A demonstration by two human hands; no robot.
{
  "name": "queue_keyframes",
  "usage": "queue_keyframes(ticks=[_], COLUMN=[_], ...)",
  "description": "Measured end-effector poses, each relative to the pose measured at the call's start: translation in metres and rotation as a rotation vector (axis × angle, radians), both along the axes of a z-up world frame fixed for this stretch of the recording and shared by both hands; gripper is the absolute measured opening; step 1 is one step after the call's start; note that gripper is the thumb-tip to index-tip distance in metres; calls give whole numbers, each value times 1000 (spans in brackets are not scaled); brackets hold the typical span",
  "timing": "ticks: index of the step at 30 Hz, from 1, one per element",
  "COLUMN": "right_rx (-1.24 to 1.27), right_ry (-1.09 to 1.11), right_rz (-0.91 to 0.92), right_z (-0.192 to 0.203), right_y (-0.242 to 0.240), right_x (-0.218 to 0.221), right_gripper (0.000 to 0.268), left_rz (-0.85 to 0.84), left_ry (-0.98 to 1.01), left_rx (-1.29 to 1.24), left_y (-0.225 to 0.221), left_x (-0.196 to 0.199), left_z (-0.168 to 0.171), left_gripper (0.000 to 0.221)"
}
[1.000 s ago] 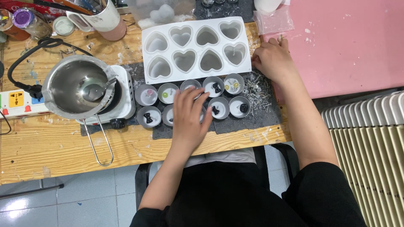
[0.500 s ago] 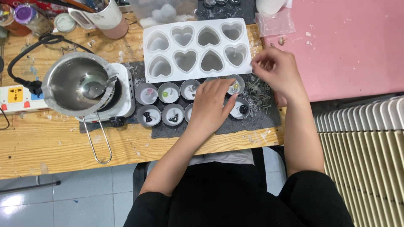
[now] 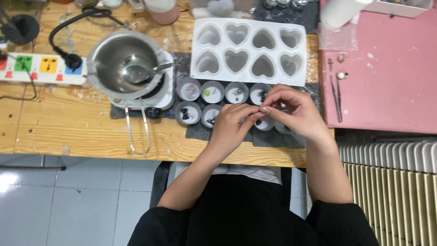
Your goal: Placing decorative items and wicks into small candle containers.
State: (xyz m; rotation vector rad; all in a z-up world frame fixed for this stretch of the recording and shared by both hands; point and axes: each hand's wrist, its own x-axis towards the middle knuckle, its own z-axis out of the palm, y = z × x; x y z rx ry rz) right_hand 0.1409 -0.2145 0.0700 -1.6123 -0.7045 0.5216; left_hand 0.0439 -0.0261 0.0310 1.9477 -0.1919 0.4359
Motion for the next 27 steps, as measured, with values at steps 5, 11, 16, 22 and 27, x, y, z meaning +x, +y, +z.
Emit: queue_keyframes(ticks=[5, 11, 16, 22, 27], right_rx=[-268, -325, -371, -450, -485], right_ry=[-442, -636, -842, -919, -1047], right_rz=[146, 357, 334, 401, 443], right_z=[48, 60, 44, 7, -11], right_y=[42, 90, 140, 190, 207], right_x=[-6, 10, 28, 35, 44], right_gripper=[12, 12, 12, 9, 9], left_rz=[138, 283, 366, 393, 364], left_ry=[-40, 126, 290, 268, 322], left_rx=[150, 158, 170, 276, 303], left_y=[27, 50, 57, 54, 53], left_x=[-24, -48, -59, -56, -52], left_z=[1, 18, 6, -11, -18], left_gripper=[16, 23, 40, 52, 60])
